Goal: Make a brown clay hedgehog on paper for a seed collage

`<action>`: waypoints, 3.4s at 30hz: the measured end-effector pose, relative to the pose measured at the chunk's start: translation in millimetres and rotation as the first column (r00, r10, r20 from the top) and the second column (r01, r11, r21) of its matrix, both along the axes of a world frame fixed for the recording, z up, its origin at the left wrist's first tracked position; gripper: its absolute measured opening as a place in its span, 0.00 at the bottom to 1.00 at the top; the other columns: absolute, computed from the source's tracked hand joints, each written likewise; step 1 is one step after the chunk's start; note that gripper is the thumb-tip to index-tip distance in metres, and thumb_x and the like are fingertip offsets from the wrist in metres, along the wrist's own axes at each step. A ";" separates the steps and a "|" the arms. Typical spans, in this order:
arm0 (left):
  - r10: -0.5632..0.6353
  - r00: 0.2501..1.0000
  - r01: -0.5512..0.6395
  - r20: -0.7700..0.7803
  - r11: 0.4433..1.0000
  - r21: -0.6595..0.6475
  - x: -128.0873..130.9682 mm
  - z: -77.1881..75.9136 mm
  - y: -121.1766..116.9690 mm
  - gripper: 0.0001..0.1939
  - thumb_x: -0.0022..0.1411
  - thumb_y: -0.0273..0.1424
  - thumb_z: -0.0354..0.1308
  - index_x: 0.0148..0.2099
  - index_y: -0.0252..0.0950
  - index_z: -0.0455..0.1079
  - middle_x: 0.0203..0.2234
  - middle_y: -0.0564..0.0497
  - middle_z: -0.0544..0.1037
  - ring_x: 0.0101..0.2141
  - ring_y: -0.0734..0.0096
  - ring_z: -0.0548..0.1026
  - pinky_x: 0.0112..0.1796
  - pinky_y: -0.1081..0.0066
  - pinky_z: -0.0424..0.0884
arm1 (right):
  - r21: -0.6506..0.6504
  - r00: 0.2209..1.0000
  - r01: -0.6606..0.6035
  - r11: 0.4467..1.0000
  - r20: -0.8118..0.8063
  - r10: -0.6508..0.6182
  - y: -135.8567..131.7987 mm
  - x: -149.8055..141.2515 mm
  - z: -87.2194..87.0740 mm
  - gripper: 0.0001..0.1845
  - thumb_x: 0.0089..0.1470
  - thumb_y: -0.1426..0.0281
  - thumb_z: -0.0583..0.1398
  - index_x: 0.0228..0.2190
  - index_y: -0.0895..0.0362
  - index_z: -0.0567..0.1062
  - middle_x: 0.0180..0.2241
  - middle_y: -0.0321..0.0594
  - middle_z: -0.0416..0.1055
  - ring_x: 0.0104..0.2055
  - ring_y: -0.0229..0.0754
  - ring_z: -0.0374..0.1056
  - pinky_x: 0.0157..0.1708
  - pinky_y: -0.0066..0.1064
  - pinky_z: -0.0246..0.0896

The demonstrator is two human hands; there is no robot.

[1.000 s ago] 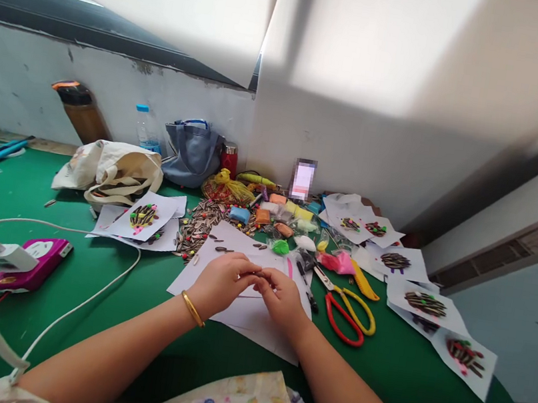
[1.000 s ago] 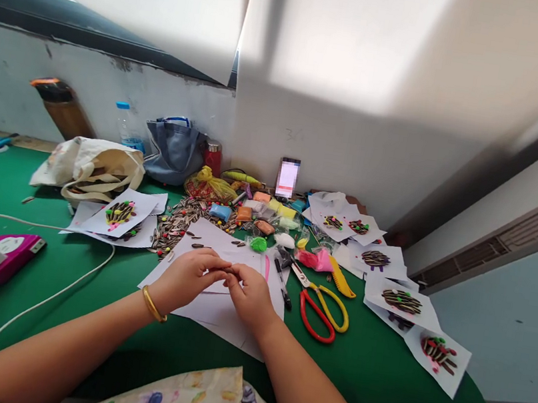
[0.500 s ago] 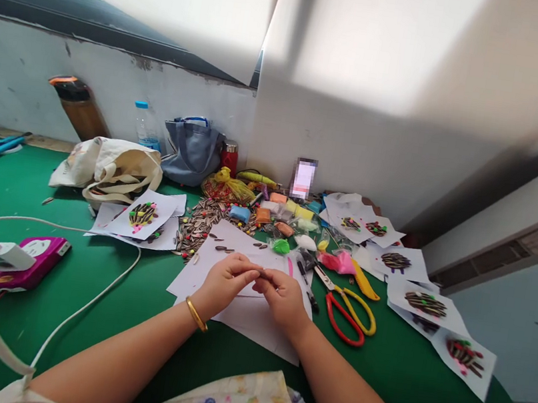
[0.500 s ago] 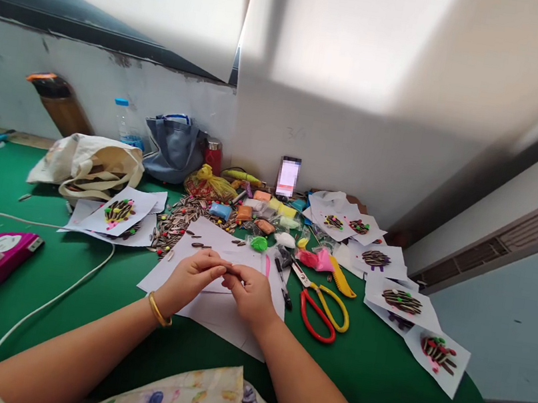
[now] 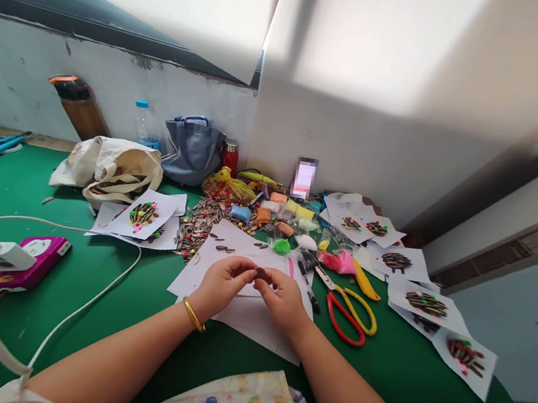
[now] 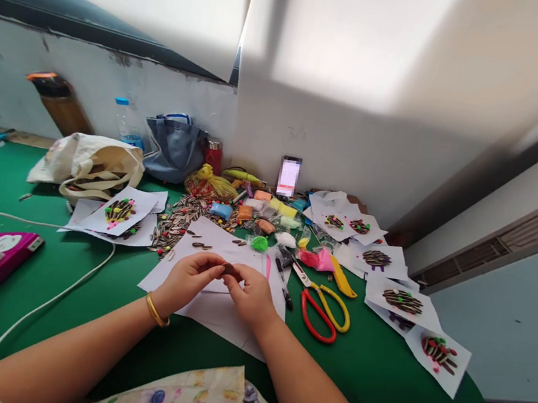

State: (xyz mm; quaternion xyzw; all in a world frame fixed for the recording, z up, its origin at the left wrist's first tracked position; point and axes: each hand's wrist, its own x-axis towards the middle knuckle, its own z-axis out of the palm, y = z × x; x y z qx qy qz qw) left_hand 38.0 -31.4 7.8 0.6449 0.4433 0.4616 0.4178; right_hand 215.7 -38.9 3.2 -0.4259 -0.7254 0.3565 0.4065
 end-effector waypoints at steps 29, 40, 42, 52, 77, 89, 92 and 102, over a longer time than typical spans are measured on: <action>0.034 0.980 0.007 -0.195 0.979 0.205 -4.4 -1.3 -0.6 0.07 0.62 0.30 0.60 0.44 0.39 0.75 0.33 0.52 0.76 0.35 0.70 0.74 0.37 0.70 0.71 | 0.020 0.999 -0.043 0.999 0.032 0.042 -0.7 -0.1 -2.1 0.09 0.60 0.68 0.56 0.37 0.54 0.76 0.33 0.37 0.76 0.35 0.40 0.69 0.37 0.30 0.61; 0.039 0.962 0.040 -0.272 0.960 0.279 -3.9 4.2 -3.1 0.04 0.63 0.28 0.59 0.36 0.39 0.76 0.31 0.51 0.77 0.35 0.69 0.74 0.39 0.69 0.70 | 0.053 0.992 0.014 0.998 0.127 -0.021 -1.9 -4.6 -1.5 0.07 0.57 0.71 0.56 0.32 0.55 0.76 0.28 0.35 0.72 0.30 0.38 0.65 0.32 0.28 0.57; 0.059 0.964 0.014 -0.260 0.962 0.273 -4.1 3.8 -2.6 0.03 0.62 0.29 0.60 0.38 0.39 0.76 0.31 0.52 0.77 0.35 0.69 0.74 0.38 0.68 0.70 | 0.049 0.993 0.026 0.998 0.114 -0.031 -1.3 -3.9 -1.6 0.07 0.56 0.70 0.57 0.31 0.55 0.75 0.28 0.35 0.72 0.31 0.38 0.64 0.32 0.29 0.57; 0.040 0.968 0.014 -0.249 0.977 0.213 -2.8 3.0 -1.7 0.03 0.62 0.31 0.60 0.37 0.39 0.75 0.31 0.52 0.77 0.34 0.70 0.73 0.37 0.69 0.69 | 0.041 0.997 -0.034 0.999 0.066 0.032 -1.3 -1.9 -1.1 0.07 0.58 0.68 0.59 0.38 0.54 0.76 0.32 0.37 0.75 0.34 0.40 0.67 0.36 0.30 0.60; -0.004 0.956 0.087 -0.293 0.959 0.269 -4.2 7.5 -3.9 0.03 0.62 0.29 0.60 0.38 0.39 0.76 0.31 0.51 0.77 0.35 0.70 0.74 0.39 0.69 0.71 | 0.108 0.979 0.017 0.994 0.201 -0.038 -1.8 -3.6 -3.4 0.07 0.55 0.72 0.57 0.28 0.55 0.75 0.25 0.34 0.69 0.28 0.37 0.62 0.30 0.29 0.54; 0.006 0.972 0.054 -0.236 0.968 0.246 -4.4 4.8 -3.2 0.10 0.61 0.32 0.61 0.46 0.41 0.76 0.34 0.50 0.78 0.37 0.68 0.75 0.41 0.67 0.73 | 0.099 0.984 0.045 0.994 0.166 -0.061 -1.9 -2.8 -2.5 0.07 0.56 0.70 0.57 0.27 0.55 0.74 0.24 0.35 0.69 0.28 0.38 0.62 0.29 0.29 0.55; 0.027 0.974 0.034 -0.224 0.964 0.263 -3.0 6.3 -3.6 0.04 0.62 0.31 0.60 0.36 0.40 0.77 0.31 0.51 0.78 0.35 0.69 0.74 0.39 0.67 0.72 | 0.080 0.988 0.019 0.997 0.150 -0.031 -3.1 -4.0 -0.6 0.06 0.56 0.69 0.57 0.31 0.55 0.75 0.27 0.35 0.71 0.30 0.39 0.64 0.31 0.29 0.57; -0.035 0.969 0.107 -0.244 0.952 0.288 -4.3 7.3 -5.1 0.11 0.64 0.32 0.58 0.48 0.42 0.77 0.35 0.49 0.77 0.38 0.68 0.74 0.42 0.67 0.72 | 0.098 0.978 0.007 0.995 0.208 -0.027 -4.2 -2.7 -0.9 0.11 0.58 0.70 0.56 0.24 0.56 0.72 0.23 0.35 0.69 0.27 0.38 0.62 0.28 0.28 0.53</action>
